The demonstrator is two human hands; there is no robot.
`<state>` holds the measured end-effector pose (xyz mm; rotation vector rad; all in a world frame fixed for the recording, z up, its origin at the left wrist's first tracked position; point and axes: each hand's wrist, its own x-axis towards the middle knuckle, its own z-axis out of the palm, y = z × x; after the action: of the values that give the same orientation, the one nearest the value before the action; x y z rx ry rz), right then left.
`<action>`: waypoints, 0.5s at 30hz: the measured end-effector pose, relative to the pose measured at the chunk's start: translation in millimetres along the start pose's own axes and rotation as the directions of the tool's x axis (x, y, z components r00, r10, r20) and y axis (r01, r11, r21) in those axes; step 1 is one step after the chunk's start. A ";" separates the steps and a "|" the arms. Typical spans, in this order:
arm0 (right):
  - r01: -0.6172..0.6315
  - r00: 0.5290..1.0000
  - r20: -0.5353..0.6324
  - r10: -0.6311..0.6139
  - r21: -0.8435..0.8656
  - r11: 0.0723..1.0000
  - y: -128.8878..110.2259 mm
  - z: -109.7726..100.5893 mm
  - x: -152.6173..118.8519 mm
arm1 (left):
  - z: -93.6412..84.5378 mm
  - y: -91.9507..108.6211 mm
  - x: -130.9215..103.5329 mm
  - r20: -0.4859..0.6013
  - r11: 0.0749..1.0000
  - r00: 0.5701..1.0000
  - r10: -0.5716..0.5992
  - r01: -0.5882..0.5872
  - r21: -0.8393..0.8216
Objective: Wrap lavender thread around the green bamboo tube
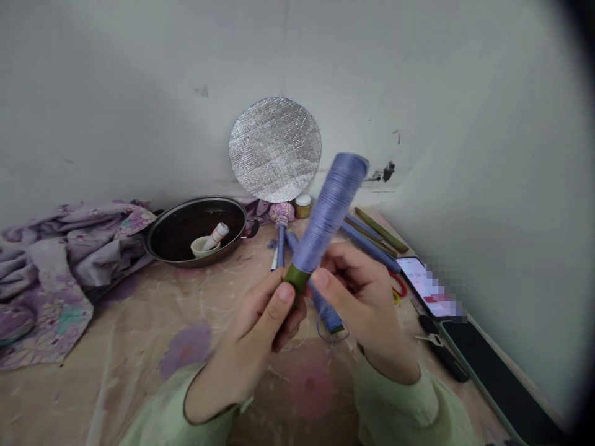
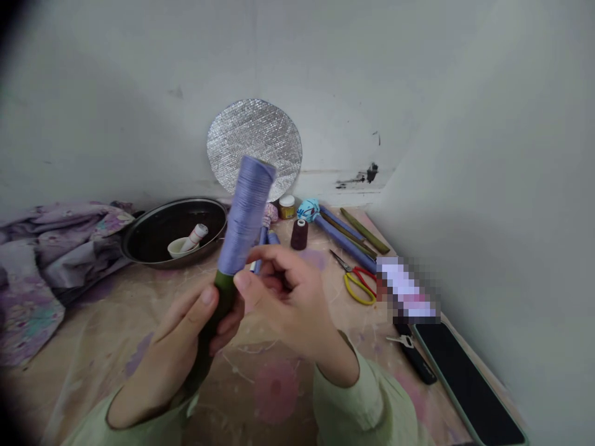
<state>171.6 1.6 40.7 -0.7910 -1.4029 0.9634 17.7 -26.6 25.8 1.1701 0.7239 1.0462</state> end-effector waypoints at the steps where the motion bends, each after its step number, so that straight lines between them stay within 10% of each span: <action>1: 0.011 1.000 -0.015 -0.011 0.013 1.000 -0.9 0.1 -0.5 | -0.4 1.7 0.6 0.026 0.998 0.999 -0.021 0.023 -0.051; 15: -0.034 0.999 0.012 0.032 0.190 0.981 -1.7 0.8 -8.1 | -3.2 5.3 -0.7 0.231 0.879 0.962 -0.144 0.231 -0.416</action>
<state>171.4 -6.5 38.7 -0.6685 -1.2867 1.1102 13.1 -25.8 30.0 0.7752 0.4060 0.8587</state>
